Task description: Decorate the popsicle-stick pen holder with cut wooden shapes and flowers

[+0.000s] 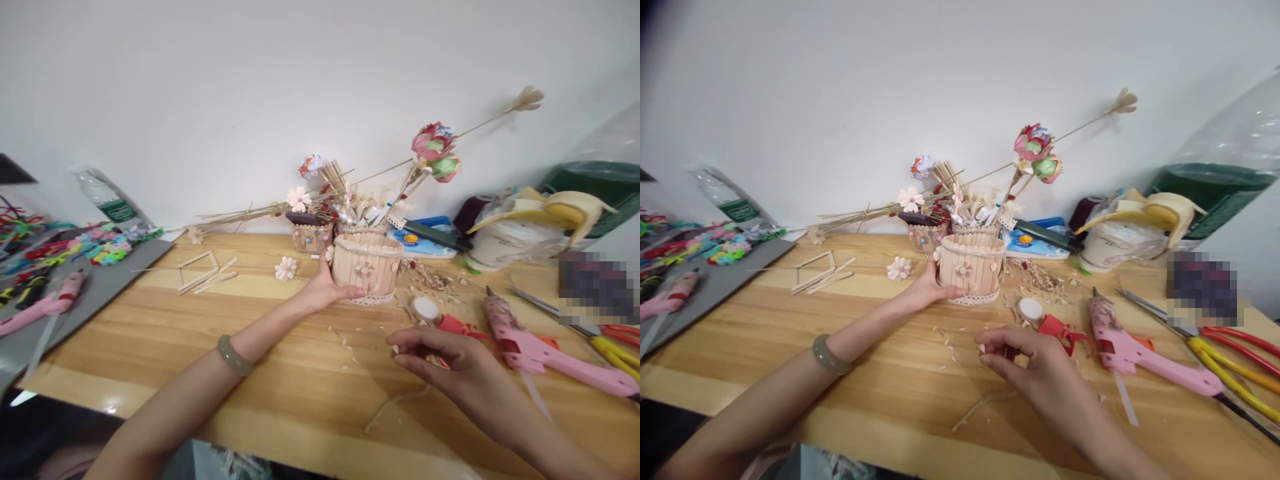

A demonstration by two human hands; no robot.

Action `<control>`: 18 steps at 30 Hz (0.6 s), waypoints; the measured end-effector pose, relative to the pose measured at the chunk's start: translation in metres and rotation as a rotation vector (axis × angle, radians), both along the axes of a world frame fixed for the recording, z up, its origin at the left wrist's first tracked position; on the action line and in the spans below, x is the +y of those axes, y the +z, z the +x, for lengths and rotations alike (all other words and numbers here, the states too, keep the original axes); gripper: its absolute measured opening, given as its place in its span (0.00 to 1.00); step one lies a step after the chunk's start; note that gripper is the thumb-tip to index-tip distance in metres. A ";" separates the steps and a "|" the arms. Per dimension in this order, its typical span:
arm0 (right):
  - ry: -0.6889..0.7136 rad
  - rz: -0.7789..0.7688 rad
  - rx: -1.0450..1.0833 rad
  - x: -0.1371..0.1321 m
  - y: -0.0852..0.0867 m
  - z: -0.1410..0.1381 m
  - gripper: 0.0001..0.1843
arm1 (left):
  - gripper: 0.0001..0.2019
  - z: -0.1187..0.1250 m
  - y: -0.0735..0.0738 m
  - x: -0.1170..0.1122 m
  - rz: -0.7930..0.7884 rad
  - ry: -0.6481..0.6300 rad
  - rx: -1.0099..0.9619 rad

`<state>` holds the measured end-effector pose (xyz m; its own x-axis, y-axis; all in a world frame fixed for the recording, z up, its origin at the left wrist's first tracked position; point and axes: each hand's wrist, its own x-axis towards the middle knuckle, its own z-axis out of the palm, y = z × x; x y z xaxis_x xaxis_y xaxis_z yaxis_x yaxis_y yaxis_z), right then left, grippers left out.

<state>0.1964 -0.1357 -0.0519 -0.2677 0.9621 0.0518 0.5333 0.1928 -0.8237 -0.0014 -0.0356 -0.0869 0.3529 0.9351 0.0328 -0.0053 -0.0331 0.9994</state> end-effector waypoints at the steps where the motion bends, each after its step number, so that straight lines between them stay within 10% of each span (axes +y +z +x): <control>1: -0.001 0.012 0.002 -0.001 0.000 0.001 0.08 | 0.55 0.000 0.000 -0.001 0.010 0.007 0.006; 10: 0.045 0.050 0.033 -0.005 -0.014 0.002 0.10 | 0.58 -0.005 -0.015 -0.011 0.181 0.029 0.032; 18: 0.053 0.074 -0.033 -0.003 -0.030 0.009 0.10 | 0.55 0.000 -0.010 -0.009 -0.011 0.165 -0.171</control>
